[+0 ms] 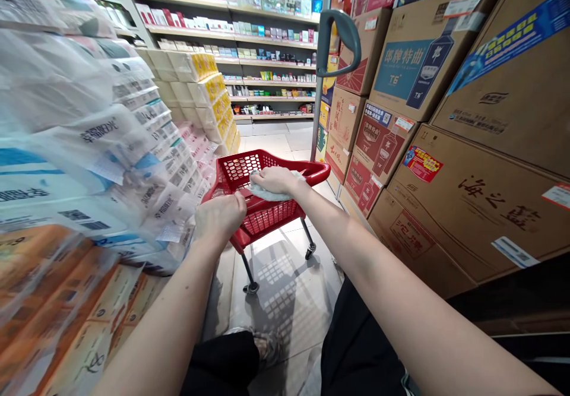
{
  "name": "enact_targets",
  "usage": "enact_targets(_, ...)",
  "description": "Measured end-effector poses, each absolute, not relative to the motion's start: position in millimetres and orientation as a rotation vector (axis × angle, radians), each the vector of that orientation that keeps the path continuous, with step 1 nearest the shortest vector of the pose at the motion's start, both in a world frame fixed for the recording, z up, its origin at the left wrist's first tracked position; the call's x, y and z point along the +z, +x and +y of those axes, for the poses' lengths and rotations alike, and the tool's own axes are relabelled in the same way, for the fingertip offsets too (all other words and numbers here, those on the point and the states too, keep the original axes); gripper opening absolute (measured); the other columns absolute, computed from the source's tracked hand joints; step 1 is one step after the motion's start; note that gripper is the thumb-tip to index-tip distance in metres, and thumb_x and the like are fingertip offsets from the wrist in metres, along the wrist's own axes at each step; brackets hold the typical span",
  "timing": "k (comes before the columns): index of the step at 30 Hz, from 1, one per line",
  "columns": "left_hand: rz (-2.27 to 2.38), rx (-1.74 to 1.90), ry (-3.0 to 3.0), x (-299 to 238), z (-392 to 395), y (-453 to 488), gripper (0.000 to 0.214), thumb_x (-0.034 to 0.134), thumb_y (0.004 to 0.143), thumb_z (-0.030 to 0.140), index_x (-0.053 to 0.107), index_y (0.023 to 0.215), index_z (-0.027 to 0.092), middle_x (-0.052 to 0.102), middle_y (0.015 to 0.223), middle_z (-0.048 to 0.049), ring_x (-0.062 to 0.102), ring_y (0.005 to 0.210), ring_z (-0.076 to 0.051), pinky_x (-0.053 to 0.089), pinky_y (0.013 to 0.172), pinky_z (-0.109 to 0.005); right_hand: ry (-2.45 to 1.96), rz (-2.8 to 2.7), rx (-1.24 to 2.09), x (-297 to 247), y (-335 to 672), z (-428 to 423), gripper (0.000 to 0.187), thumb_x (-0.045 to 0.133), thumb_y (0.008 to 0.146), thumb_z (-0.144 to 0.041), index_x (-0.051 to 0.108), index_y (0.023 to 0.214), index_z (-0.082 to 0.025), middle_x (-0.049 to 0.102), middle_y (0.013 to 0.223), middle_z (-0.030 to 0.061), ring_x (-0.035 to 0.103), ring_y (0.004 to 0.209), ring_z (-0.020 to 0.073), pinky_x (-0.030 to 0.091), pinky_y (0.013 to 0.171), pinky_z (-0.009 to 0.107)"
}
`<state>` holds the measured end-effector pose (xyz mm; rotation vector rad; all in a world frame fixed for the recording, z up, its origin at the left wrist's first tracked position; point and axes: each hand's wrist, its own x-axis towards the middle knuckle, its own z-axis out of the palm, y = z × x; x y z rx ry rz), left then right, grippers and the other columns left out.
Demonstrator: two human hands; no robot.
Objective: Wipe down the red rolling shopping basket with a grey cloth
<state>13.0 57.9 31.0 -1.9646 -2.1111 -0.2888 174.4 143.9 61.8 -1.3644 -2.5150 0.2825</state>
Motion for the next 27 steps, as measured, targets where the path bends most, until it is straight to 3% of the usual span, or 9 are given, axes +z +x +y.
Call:
enact_targets(5,-2.168,-0.269,-1.973,30,69,3,0.069,0.017,0.092,0.043,0.076,0.093,0.007,0.073,0.093,-0.0227,0.068,0.091,-0.036,0.049,0.074,-0.042,-1.444,-2.448,0.302,59,203,141,0.058,0.021,0.100,-0.053,0.069,0.106,-0.020,0.070,0.119,0.0105,0.064,0.106,0.0287,0.049,0.087,0.037)
enact_targets(15,-2.110,-0.265,-2.007,28,74,2,0.067,0.017,0.093,0.041,0.075,0.092,0.008,0.074,0.094,-0.0207,0.068,0.090,-0.035,0.048,0.072,-0.041,-1.632,-2.320,0.376,46,235,170,0.062,0.016,0.101,-0.050,0.065,0.119,-0.015,0.066,0.125,0.0148,0.065,0.109,0.0291,0.050,0.091,0.039)
enact_targets(22,-2.106,-0.273,-1.968,27,71,3,0.069,0.016,0.093,0.042,0.076,0.091,0.007,0.073,0.089,-0.0214,0.068,0.086,-0.035,0.048,0.070,-0.040,-1.553,-2.555,0.351,52,234,183,0.042,0.036,0.100,-0.040,0.069,0.111,-0.017,0.071,0.116,0.0127,0.068,0.101,0.0268,0.052,0.085,0.034)
enact_targets(27,-2.165,-0.239,-1.973,30,73,7,0.068,0.017,0.093,0.041,0.075,0.094,0.007,0.073,0.090,-0.0215,0.068,0.086,-0.036,0.047,0.066,-0.041,-1.665,-2.247,0.124,41,231,152,0.057,0.018,0.104,-0.043,0.067,0.112,-0.015,0.070,0.115,0.0139,0.067,0.103,0.0260,0.049,0.086,0.034)
